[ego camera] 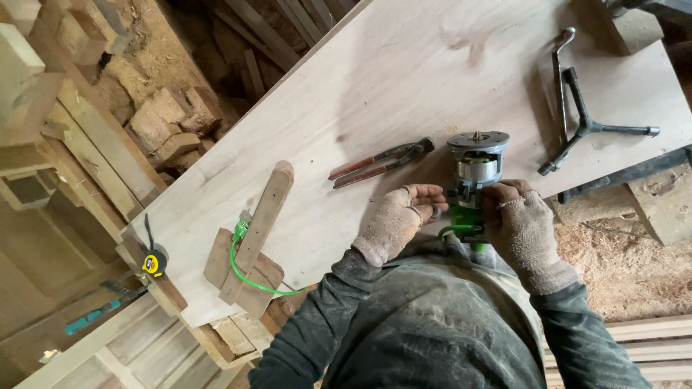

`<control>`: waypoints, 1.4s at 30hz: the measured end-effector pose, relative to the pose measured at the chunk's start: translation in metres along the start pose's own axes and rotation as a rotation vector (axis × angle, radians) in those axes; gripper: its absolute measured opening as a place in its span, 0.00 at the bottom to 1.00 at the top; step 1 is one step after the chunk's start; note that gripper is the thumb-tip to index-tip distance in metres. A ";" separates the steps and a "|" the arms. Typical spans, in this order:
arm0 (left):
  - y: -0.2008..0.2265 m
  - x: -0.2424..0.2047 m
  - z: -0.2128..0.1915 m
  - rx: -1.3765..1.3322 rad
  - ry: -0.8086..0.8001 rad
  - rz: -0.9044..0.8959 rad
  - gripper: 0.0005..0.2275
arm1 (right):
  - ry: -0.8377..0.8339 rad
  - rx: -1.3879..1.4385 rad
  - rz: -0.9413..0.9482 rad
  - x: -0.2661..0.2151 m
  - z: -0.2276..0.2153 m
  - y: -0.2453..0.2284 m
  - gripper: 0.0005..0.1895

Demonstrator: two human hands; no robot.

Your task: The person adjusts a green handheld woodworking router on a workbench using a hex key and their hands. They loosen and tighten the tool's components, remove and reinsert a small metal part, and make fine adjustments to the router's settings.

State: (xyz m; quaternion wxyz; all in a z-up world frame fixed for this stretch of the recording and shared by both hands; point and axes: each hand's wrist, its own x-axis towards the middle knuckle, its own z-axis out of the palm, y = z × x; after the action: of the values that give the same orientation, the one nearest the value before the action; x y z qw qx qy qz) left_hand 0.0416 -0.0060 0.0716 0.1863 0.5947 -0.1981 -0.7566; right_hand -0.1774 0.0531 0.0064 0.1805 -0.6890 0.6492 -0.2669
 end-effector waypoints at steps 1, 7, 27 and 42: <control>-0.002 0.002 0.001 0.000 -0.002 0.000 0.16 | 0.001 -0.002 0.001 -0.001 -0.001 0.000 0.07; -0.034 0.031 -0.016 -0.001 0.134 0.023 0.16 | -0.016 0.042 0.071 0.006 -0.010 -0.017 0.07; -0.102 0.080 -0.053 1.024 0.340 0.786 0.22 | -0.010 0.053 0.216 0.000 -0.004 -0.009 0.05; -0.131 0.106 -0.079 1.174 0.374 1.000 0.23 | -0.126 0.156 0.491 0.004 -0.012 -0.024 0.07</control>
State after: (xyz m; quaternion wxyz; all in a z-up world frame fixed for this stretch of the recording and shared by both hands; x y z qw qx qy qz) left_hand 0.0886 0.0448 -0.1012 0.1903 0.5534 -0.7738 -0.2424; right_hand -0.1656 0.0522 0.0303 0.3326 -0.5100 0.7620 -0.2207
